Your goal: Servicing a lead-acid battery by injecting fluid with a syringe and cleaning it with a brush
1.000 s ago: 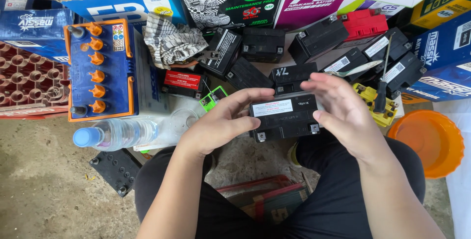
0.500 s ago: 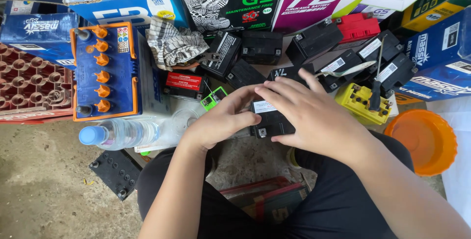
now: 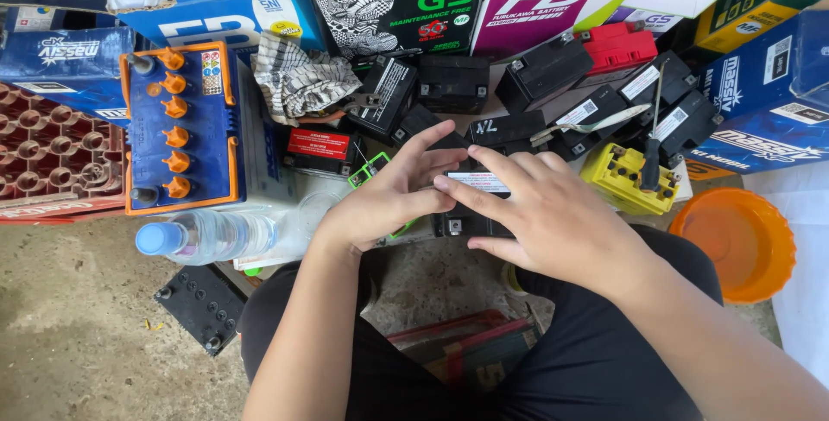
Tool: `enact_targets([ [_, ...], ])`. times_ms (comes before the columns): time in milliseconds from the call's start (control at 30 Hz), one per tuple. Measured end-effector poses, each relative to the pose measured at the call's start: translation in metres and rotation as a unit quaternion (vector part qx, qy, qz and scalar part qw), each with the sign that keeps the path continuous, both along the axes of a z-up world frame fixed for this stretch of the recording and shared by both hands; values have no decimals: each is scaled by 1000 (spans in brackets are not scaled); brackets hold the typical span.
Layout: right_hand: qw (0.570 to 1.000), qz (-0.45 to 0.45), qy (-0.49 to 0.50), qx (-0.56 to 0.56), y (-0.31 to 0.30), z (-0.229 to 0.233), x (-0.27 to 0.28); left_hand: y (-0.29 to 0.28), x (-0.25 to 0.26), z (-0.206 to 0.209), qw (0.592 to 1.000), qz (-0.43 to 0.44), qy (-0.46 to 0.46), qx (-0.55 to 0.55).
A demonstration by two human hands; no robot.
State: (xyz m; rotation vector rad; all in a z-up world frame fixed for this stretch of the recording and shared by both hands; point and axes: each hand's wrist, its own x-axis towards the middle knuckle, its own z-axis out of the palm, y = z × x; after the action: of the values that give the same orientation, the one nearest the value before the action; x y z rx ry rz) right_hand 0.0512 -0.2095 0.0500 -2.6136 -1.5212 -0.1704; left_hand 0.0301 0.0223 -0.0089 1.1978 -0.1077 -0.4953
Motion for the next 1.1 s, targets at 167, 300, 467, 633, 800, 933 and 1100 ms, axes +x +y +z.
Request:
enact_targets([
  [167,1000,-5,-28,-10,-3,-5,0,5,0,6,1000,-12,-11,4],
  [300,999,-9,-33,-8,-8,-9,-1,7,2,5,999,-24,-19,8],
  [467,998,-40,-20,45,-27,-11,2,7,9,2,999,39,-4,-14],
  [633,982,-153,24,104,-66,-27,0,2,12,4,997,80,4,21],
  [800,957,-244,11,157,-99,-47,-6,-6,17,-2,998,56,18,23],
  [933,958,-241,-13,153,-110,-64,-8,-14,23,-11,999,40,9,14],
  [1100,970,-220,0,101,-106,-87,-10,-24,28,-9,999,32,1,28],
])
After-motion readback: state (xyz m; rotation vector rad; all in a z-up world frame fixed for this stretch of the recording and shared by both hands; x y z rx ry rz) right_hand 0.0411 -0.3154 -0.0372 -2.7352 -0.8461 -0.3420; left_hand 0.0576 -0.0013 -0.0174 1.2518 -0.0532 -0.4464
